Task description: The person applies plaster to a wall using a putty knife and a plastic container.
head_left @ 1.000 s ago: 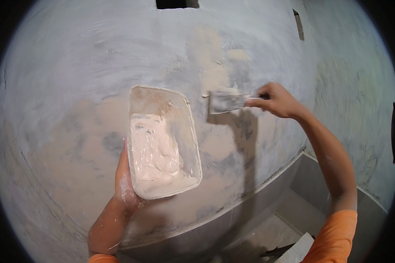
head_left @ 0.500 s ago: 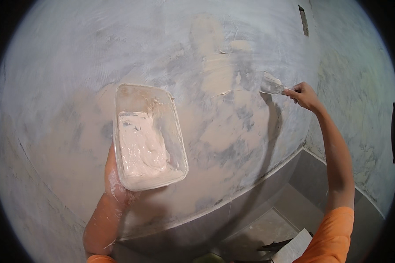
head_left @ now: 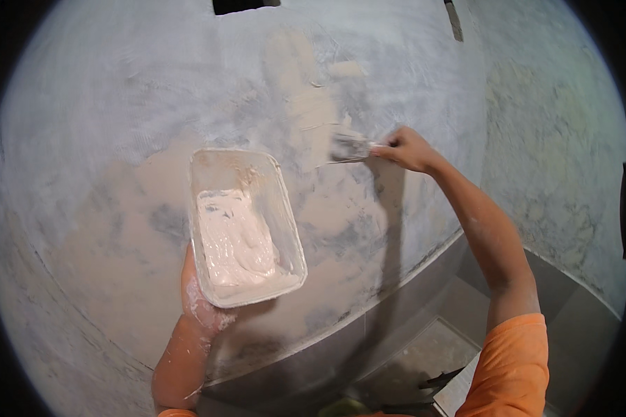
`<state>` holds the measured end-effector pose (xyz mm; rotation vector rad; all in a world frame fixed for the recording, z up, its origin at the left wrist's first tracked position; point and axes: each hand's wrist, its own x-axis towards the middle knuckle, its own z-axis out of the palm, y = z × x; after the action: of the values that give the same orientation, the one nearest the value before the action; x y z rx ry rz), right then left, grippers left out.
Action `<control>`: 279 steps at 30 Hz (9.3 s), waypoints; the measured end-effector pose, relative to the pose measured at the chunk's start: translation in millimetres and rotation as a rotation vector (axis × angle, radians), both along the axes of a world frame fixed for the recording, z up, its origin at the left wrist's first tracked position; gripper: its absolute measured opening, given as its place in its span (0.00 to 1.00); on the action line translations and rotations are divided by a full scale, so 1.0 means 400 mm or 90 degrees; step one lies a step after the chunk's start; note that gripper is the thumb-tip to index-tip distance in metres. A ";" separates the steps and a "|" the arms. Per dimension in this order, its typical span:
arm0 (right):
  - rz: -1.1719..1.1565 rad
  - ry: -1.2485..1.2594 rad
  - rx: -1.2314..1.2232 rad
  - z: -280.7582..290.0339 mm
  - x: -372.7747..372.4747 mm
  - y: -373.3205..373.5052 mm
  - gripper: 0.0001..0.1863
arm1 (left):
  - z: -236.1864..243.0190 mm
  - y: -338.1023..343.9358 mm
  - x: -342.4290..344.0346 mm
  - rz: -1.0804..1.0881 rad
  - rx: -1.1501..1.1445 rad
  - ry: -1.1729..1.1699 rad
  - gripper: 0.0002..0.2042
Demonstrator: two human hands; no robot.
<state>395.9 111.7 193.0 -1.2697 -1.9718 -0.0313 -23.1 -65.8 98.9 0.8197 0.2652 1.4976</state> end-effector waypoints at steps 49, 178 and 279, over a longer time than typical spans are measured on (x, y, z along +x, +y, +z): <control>-0.208 0.271 -0.041 -0.136 0.394 -0.086 0.27 | -0.004 -0.007 0.037 0.189 0.212 0.299 0.32; 0.054 0.203 0.044 0.014 -0.034 -0.032 0.27 | 0.114 0.045 0.130 0.084 0.210 0.223 0.29; -0.172 0.487 -0.118 -0.698 0.341 -0.096 0.23 | -0.209 -0.089 -0.174 0.557 0.169 0.387 0.31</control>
<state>532.3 73.1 -86.3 -1.3880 -1.1625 0.4487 -92.9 -101.4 15.3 1.4847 0.9892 2.0757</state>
